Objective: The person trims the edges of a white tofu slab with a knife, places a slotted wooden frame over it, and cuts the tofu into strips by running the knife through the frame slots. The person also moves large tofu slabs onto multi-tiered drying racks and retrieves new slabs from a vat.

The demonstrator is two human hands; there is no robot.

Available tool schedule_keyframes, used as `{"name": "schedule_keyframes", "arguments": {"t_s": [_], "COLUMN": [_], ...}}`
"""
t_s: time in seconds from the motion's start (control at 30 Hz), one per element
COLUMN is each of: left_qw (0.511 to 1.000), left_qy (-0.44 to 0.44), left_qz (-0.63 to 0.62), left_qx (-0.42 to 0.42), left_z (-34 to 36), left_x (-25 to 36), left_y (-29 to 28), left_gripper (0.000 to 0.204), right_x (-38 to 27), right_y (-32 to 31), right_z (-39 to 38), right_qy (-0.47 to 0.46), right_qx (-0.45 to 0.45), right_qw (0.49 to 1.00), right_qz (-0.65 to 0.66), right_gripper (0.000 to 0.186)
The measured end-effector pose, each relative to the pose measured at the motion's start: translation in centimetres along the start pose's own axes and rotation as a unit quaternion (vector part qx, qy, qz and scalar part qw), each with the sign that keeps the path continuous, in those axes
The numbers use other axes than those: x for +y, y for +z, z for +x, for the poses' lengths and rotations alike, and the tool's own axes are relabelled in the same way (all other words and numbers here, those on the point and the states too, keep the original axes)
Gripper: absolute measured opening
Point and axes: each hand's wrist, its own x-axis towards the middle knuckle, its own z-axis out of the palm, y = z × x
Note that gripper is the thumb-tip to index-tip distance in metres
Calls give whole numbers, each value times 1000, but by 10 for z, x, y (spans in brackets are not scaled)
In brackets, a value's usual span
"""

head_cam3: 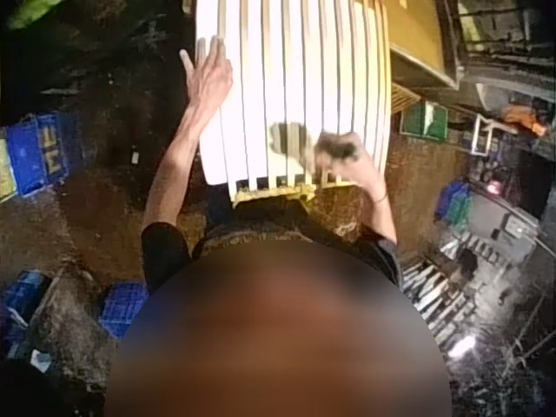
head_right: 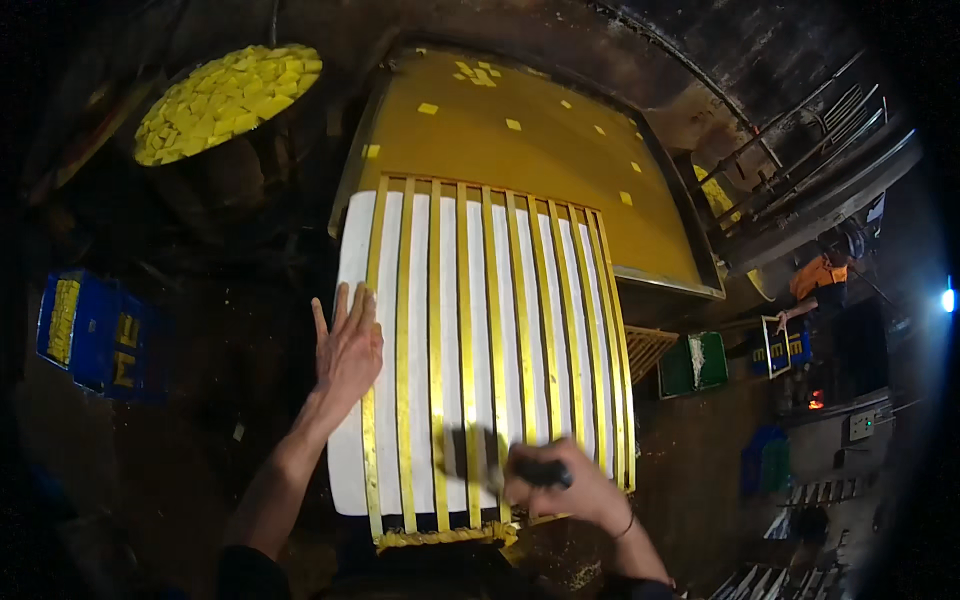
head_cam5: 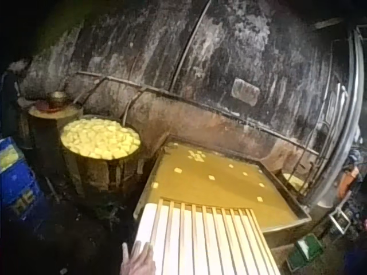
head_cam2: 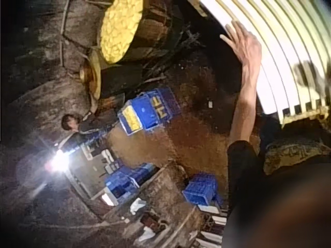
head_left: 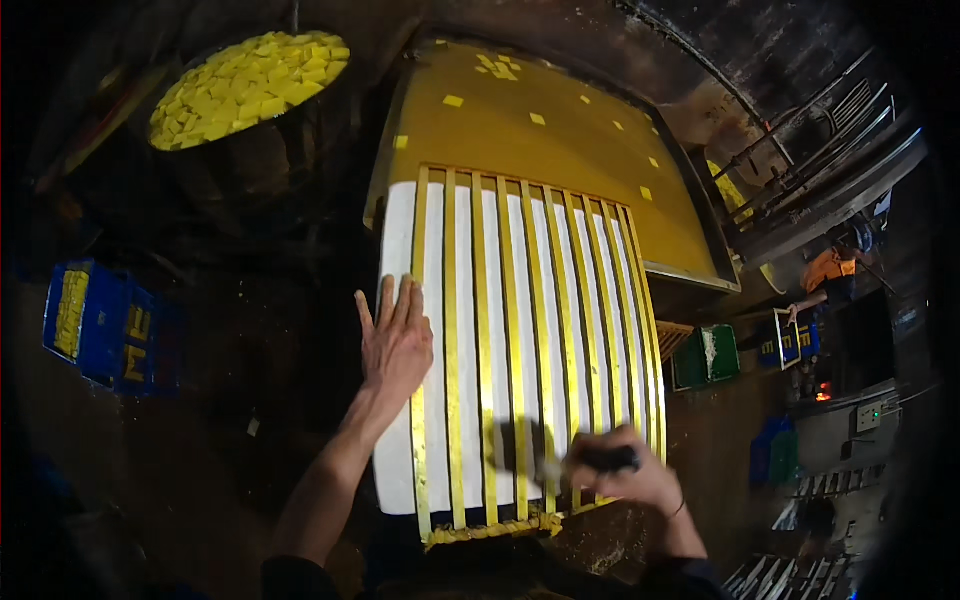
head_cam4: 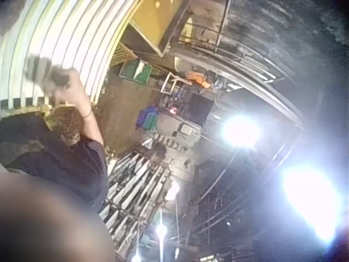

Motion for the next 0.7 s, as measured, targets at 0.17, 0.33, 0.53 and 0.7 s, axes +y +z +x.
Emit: {"name": "schedule_keyframes", "arguments": {"t_s": [0.17, 0.33, 0.53, 0.7], "left_qw": [1000, 999, 999, 999], "left_qy": [-7, 8, -26, -4], "left_qz": [-19, -32, -8, -32], "left_qx": [2, 9, 20, 15], "left_z": [-8, -1, -10, -1], "left_x": [-6, 15, -16, 3], "left_y": [-11, -5, -4, -6], "left_gripper": [51, 49, 52, 51], "right_x": [-19, 25, 30, -3], "right_y": [-66, -114, 11, 50], "right_z": [233, 312, 110, -8], "right_qy": [-238, -228, -63, 42], "right_qx": [287, 315, 94, -78], "right_qw": [896, 864, 980, 990], "right_qz": [-239, -319, -165, -110], "right_gripper": [12, 11, 14, 19]}}
